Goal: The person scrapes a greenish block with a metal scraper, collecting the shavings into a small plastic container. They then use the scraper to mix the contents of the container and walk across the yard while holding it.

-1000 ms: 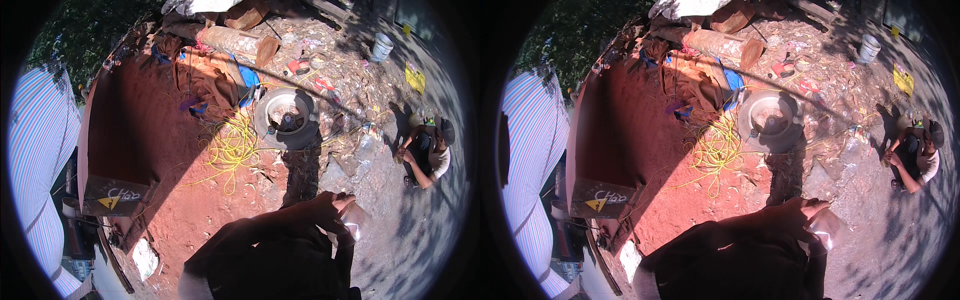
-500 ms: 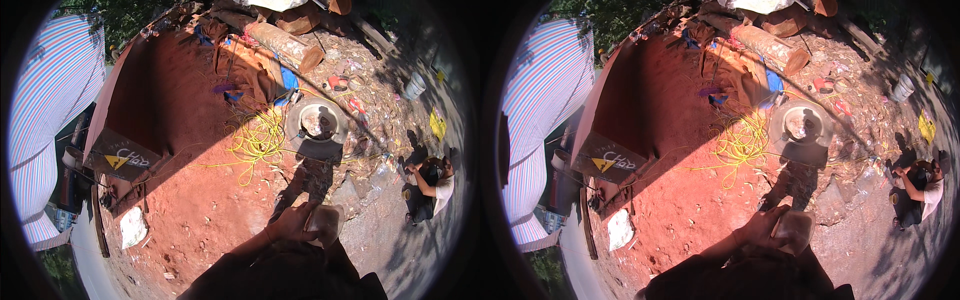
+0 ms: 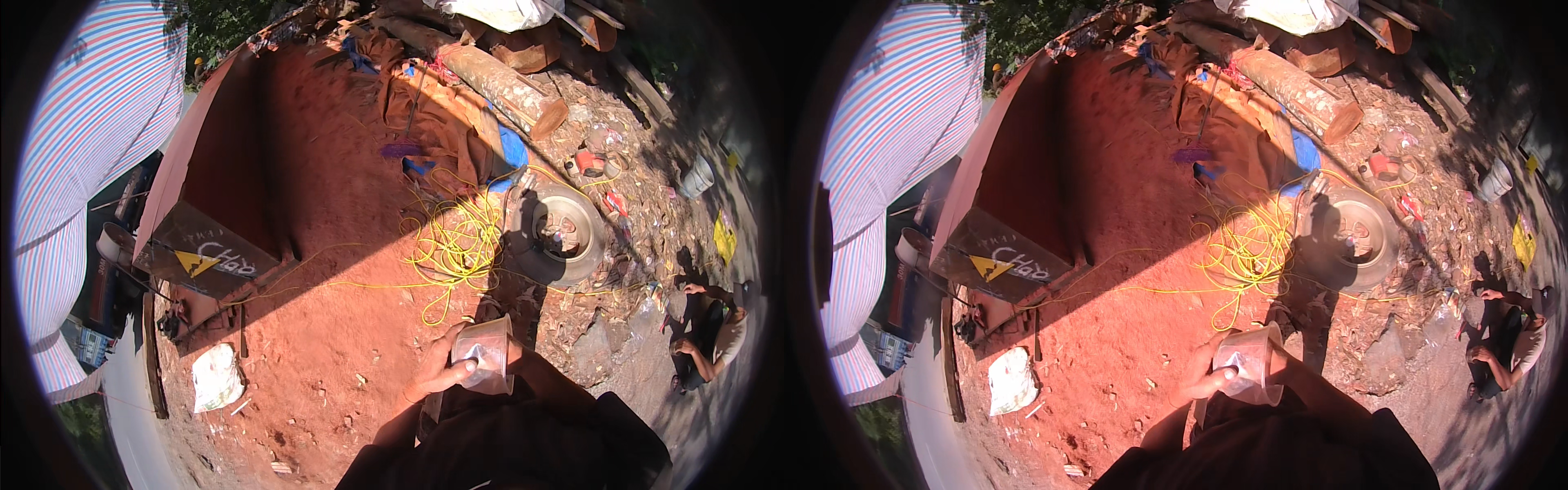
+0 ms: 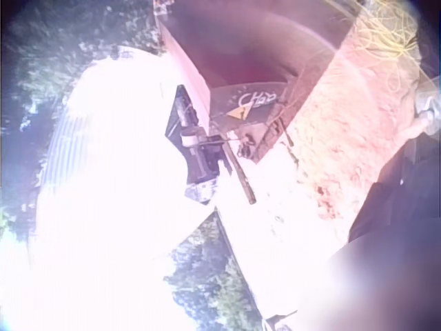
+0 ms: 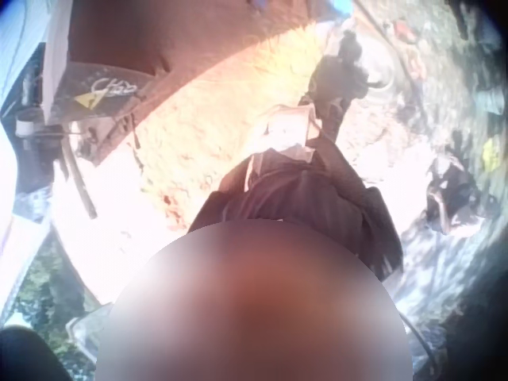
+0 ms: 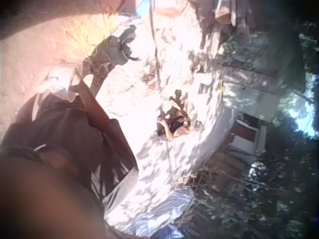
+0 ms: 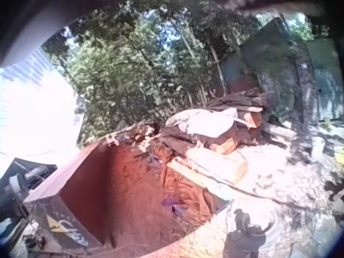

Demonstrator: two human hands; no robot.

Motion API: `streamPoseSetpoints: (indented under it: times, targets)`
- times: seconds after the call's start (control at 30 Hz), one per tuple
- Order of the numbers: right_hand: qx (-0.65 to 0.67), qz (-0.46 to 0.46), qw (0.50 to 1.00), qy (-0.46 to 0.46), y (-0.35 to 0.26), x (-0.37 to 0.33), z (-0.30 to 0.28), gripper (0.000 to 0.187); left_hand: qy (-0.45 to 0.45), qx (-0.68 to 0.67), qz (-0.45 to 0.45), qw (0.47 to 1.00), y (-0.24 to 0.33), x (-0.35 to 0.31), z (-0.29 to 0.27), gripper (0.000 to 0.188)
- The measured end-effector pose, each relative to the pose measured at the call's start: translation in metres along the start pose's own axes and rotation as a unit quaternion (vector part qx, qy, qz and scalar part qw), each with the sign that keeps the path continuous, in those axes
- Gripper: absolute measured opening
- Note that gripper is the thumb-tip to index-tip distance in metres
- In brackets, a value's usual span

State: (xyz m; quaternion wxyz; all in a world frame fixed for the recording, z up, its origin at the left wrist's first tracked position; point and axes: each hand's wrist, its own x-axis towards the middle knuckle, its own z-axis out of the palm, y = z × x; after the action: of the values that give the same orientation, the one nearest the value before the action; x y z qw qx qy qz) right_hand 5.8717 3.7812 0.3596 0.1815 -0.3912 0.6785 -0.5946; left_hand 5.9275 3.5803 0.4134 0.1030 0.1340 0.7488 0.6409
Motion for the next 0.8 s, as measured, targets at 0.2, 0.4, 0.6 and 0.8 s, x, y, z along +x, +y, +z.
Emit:
streamPoseSetpoints:
  times: [0.2,0.4,0.6,0.8]
  targets:
    - [0.072,0.07,0.992,-0.072,0.014,0.11,0.033,0.024,0.137,0.023,-0.066,0.988,-0.008,-0.016,-0.079,0.081]
    - [0.148,0.117,0.968,-0.165,0.051,0.198,0.046,0.026,0.175,-0.047,-0.124,0.976,-0.044,0.01,-0.167,0.083]
    - [0.117,0.01,0.983,-0.14,0.114,0.347,0.042,0.031,0.213,-0.081,-0.084,0.97,-0.094,0.079,-0.28,0.078]
    - [0.211,0.093,0.968,-0.104,0.113,0.539,0.026,0.014,0.271,-0.118,-0.113,0.949,-0.114,0.163,-0.43,0.097]
